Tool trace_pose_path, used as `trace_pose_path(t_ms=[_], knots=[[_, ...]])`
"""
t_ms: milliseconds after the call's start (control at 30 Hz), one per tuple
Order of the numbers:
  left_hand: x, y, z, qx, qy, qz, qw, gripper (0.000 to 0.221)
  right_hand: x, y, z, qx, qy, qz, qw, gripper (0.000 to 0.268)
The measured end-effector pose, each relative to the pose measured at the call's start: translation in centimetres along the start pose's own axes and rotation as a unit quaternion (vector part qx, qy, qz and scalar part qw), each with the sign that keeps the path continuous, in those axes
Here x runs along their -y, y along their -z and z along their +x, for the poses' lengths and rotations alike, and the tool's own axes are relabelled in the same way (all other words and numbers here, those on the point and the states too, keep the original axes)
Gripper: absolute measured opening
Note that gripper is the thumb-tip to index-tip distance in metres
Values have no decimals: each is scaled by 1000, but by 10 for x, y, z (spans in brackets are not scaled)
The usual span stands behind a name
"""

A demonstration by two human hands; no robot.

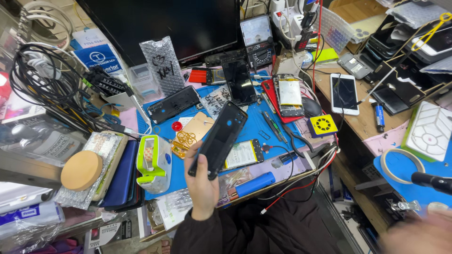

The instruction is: The person removes a phone battery and screen assembly from a device frame using a prying tool, then connects a replacement screen to the internal components and peels away protective film.

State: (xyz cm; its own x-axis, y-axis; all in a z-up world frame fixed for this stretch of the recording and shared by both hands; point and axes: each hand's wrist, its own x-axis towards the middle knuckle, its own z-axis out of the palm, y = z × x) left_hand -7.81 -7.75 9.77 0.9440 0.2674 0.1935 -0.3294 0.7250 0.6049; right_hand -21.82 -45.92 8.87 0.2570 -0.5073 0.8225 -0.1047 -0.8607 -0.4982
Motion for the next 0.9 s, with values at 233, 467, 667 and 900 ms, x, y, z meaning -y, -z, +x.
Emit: trace_pose_path(t_ms=[233,467,667,900], knots=[[3,-32,-56,-15,45,28,998,43,143,-43,-109,433,111,461,767,35],[-1,-32,-79,24,1,98,995,38,165,-48,-74,429,25,413,803,29],[-7,-33,-73,58,-15,158,986,35,171,-42,-70,467,90,431,767,36],[-8,-33,-67,54,-9,213,975,37,167,-45,-63,514,97,406,749,40]])
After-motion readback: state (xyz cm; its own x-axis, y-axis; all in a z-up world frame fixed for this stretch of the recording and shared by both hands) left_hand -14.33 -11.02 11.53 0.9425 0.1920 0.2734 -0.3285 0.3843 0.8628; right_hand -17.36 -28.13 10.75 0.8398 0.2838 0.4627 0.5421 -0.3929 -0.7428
